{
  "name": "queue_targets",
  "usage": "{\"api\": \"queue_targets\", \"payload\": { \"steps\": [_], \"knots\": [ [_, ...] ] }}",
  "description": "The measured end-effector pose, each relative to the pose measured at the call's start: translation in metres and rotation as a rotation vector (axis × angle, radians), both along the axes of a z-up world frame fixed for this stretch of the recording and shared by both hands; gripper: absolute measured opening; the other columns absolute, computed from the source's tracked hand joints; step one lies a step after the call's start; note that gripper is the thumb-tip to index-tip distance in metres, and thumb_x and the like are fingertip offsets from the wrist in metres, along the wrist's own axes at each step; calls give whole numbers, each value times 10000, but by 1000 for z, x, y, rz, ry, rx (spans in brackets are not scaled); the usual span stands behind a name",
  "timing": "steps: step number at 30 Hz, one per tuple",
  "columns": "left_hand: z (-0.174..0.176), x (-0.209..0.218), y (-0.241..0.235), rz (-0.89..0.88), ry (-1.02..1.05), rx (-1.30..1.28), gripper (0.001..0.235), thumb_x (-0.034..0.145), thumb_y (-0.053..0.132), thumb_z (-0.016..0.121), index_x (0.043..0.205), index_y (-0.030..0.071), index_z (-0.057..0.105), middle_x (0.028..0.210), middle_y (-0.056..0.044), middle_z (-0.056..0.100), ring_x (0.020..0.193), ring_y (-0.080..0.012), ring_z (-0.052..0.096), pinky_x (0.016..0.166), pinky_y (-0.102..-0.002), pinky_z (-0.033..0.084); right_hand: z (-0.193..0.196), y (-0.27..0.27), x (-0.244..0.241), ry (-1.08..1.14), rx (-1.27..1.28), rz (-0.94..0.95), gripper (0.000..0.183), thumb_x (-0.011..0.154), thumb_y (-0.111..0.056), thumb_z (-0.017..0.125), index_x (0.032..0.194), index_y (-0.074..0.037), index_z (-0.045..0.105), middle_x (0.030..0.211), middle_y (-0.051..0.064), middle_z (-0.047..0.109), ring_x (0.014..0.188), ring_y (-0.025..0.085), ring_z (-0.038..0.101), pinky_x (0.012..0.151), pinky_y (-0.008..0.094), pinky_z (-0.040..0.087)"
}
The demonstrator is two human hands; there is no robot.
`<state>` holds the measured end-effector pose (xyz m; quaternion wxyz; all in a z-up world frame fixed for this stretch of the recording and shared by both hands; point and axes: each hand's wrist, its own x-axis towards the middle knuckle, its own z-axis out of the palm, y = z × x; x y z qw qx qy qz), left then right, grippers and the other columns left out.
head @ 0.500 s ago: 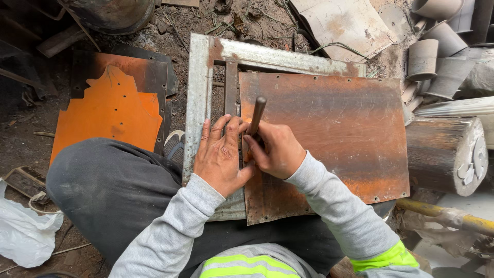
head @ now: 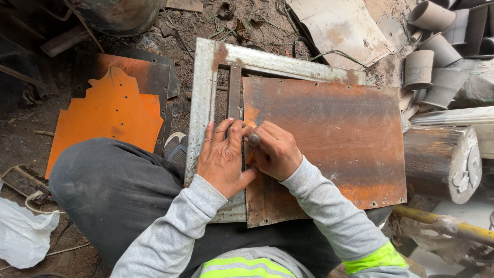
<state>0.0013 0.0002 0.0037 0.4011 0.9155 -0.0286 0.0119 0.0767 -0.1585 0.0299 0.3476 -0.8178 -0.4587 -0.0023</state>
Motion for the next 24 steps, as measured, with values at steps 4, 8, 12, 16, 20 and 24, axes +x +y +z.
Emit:
{"api": "queue_targets", "payload": {
  "steps": [4,8,12,16,20,24],
  "knots": [
    [-3,-1,0,-6,-24,20,969,620,268,860,1419,47,358,1377,-161,555,1419,-350,365,1227,-548,149,-5,1,0,-8,17,-26,209,861,106,635,1026,-21,638,810,115,575,701,286,577,629,390,488],
    [-4,0,-1,9,-3,35,1000,636,296,857,1435,3,331,1363,-211,531,1419,-363,369,1240,-538,156,-8,6,8,-37,65,-35,163,896,96,670,1019,-11,657,856,117,620,742,290,613,651,380,505],
    [-2,1,2,-11,6,6,966,641,286,845,1431,38,346,1372,-140,565,1417,-367,369,1233,-539,156,-6,-2,11,-182,117,64,161,859,46,730,1000,4,664,997,138,721,857,293,709,730,348,569],
    [2,3,1,-15,-22,26,888,678,297,838,1409,92,378,1378,-81,590,1407,-359,380,1223,-549,151,3,-19,-4,229,253,-174,104,918,58,703,1017,27,697,916,116,741,784,215,742,716,298,598],
    [2,2,1,-11,-24,17,886,693,296,828,1418,75,369,1359,-67,605,1413,-357,389,1233,-552,153,12,-30,-15,175,215,-140,126,910,33,641,1028,25,683,965,151,740,846,225,750,771,307,608],
    [2,1,0,-6,-61,45,872,697,294,828,1417,84,383,1355,-77,612,1404,-354,403,1225,-554,167,6,-40,-28,228,180,-247,117,975,-32,648,1080,-5,692,946,128,733,825,212,746,741,297,599]
  ]
}}
